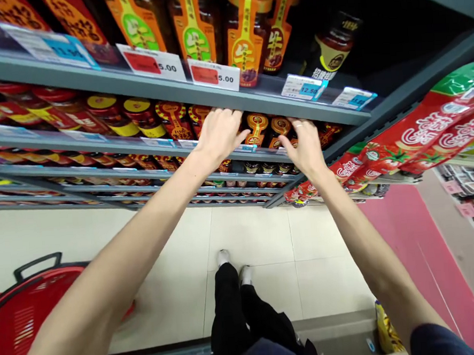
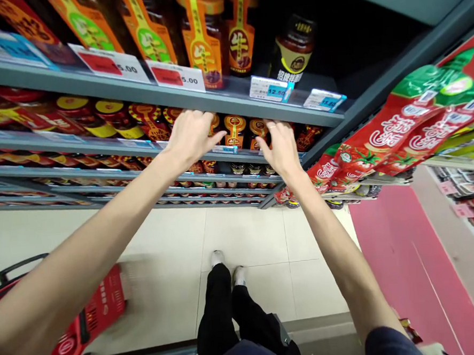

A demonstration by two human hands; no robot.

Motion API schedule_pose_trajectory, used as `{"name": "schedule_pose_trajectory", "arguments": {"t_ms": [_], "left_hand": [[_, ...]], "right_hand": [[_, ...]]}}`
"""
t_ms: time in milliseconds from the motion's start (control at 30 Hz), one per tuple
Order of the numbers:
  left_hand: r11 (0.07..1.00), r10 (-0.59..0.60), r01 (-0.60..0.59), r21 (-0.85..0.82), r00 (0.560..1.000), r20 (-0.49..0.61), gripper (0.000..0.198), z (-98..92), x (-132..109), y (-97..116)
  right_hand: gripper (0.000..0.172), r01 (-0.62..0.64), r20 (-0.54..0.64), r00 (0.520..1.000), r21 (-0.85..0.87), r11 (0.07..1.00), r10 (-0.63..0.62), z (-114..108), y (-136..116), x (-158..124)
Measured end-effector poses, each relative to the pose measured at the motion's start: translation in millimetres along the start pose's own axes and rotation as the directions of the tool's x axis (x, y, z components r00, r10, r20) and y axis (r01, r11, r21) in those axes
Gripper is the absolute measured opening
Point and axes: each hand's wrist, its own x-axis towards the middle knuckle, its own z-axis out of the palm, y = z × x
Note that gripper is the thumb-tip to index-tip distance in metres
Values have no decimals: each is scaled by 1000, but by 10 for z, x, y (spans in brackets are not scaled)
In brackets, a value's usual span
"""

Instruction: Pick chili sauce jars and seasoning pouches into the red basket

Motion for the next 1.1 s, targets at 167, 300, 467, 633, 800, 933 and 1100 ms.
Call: {"name": "schedule_pose_trajectory", "arguments": {"t_ms": [167,300,467,633,800,933,1100], "left_hand": [[998,58,-63,27,988,144,39,66,203,364],[994,-20,-11,107,957,290,41,7,257,539],[993,13,-46,108,958,285,53,100,318,784],[999,41,-43,3,961,273,48,291,433,939],[979,158,-121,-167,959,236,48,371,476,760],[974,180,-142,-174,957,228,48,423,485,670],[973,191,-156,-169,958,215,49,397,474,664]], "right_hand": [[59,-69,-6,998,13,998,69,-104,475,-177],[55,-38,-47,998,195,980,48,46,640,-167],[52,-61,-94,992,267,962,88,179,684,-185],[56,-97,-106,985,287,953,132,181,692,-223],[55,-44,-81,993,380,924,81,131,759,-197],[56,14,-97,995,416,909,29,136,813,-164],[58,-26,-85,995,347,937,59,151,804,-185]]}}
